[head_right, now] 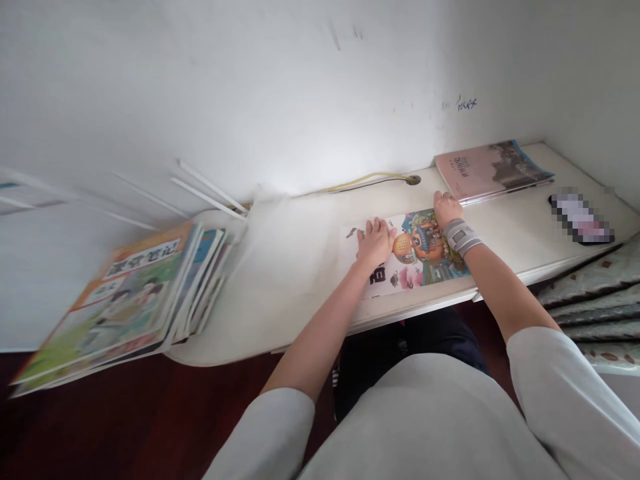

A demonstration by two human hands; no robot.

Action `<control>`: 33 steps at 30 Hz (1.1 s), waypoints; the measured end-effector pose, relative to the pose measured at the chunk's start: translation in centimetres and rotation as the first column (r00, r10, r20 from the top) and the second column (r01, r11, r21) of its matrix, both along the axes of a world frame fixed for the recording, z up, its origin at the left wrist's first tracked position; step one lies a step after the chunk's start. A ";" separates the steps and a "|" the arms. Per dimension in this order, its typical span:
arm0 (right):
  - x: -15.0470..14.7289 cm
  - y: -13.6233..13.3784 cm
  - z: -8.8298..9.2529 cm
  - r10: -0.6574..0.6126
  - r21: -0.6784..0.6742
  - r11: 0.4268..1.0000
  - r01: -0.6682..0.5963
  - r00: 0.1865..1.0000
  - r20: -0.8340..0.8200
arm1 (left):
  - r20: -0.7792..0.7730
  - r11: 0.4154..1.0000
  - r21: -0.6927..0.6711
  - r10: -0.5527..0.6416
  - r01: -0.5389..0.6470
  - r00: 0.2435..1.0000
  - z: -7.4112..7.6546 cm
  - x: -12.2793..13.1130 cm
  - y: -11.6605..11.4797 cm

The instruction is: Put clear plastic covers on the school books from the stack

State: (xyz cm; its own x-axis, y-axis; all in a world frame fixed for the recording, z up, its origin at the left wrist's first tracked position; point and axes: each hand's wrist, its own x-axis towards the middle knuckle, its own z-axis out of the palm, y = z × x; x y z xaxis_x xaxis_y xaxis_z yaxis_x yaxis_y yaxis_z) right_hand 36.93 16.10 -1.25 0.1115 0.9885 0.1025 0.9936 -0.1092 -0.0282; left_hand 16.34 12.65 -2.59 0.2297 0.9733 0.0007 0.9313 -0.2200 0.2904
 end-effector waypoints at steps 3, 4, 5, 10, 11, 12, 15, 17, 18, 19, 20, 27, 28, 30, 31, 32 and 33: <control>-0.4 0.0 0.9 0.014 -0.008 1.000 -0.014 1.000 0.014 | 0.004 0.999 -0.031 0.023 -0.023 1.000 -0.9 0.7 -0.2; -1.0 -0.1 1.2 0.024 -0.001 1.000 -0.024 0.999 0.021 | 0.005 0.999 -0.022 0.024 -0.024 1.000 -1.0 0.7 -0.2; -1.9 -0.3 1.5 0.040 0.010 0.999 -0.040 0.999 0.032 | 0.008 1.000 -0.018 0.023 -0.022 1.000 -1.0 0.6 -0.1; -8.6 -1.9 1.3 0.284 0.163 0.946 -0.279 0.959 -0.008 | 0.009 1.000 0.021 0.009 -0.009 1.000 -0.8 0.4 -0.4; -9.6 -2.2 0.9 0.306 0.177 0.939 -0.294 0.951 -0.043 | 0.001 1.000 0.030 0.003 -0.003 1.000 -0.9 0.4 -0.5; -10.1 -2.5 0.4 0.317 0.179 0.937 -0.299 0.945 -0.077 | 0.000 0.999 0.042 0.002 -0.002 1.000 -0.9 0.3 -0.6; -9.2 -2.7 -0.9 0.286 0.127 0.955 -0.269 0.947 -0.144 | 0.042 0.996 0.094 0.009 -0.012 0.999 -1.2 -0.2 -0.7; -7.3 -2.7 -1.4 0.271 0.103 0.961 -0.257 0.949 -0.161 | 0.060 0.993 0.115 0.013 -0.020 0.998 -1.4 -1.1 -0.7; -6.3 -2.8 -1.6 0.274 0.094 0.961 -0.261 0.948 -0.161 | 0.050 0.994 0.111 0.019 -0.025 0.999 -1.4 -1.6 -0.7; -5.4 -2.8 -1.8 0.277 0.085 0.960 -0.267 0.948 -0.157 | 0.030 0.995 0.098 0.032 -0.035 0.999 -1.3 -2.1 -0.7; -4.7 -2.8 -1.9 0.277 0.073 0.960 -0.269 0.949 -0.150 | 0.006 0.996 0.077 0.051 -0.051 0.999 -1.2 -2.5 -0.6; -6.3 -3.1 -1.1 0.173 -0.064 0.982 -0.180 0.980 -0.093 | -0.091 0.985 -0.050 0.159 -0.164 0.983 0.4 -0.7 -0.6; -7.0 -3.2 -0.9 0.175 -0.057 0.982 -0.181 0.980 -0.097 | -0.094 0.988 -0.026 0.149 -0.152 0.984 0.5 0.0 -0.7; -8.1 -3.5 -0.7 0.211 -0.042 0.975 -0.217 0.970 -0.118 | -0.098 0.995 0.017 0.099 -0.097 0.990 0.4 1.3 -1.2; -8.4 -3.7 -0.8 0.238 -0.040 0.969 -0.244 0.963 -0.127 | -0.098 0.997 0.032 0.072 -0.069 0.993 0.3 1.7 -1.5; -8.5 -3.8 -1.0 0.266 -0.042 0.961 -0.274 0.955 -0.132 | -0.095 0.998 0.041 0.049 -0.046 0.994 0.1 1.8 -1.7; -8.5 -4.0 -1.2 0.298 -0.048 0.951 -0.306 0.946 -0.131 | -0.090 0.999 0.047 0.031 -0.027 0.995 -0.1 1.8 -1.8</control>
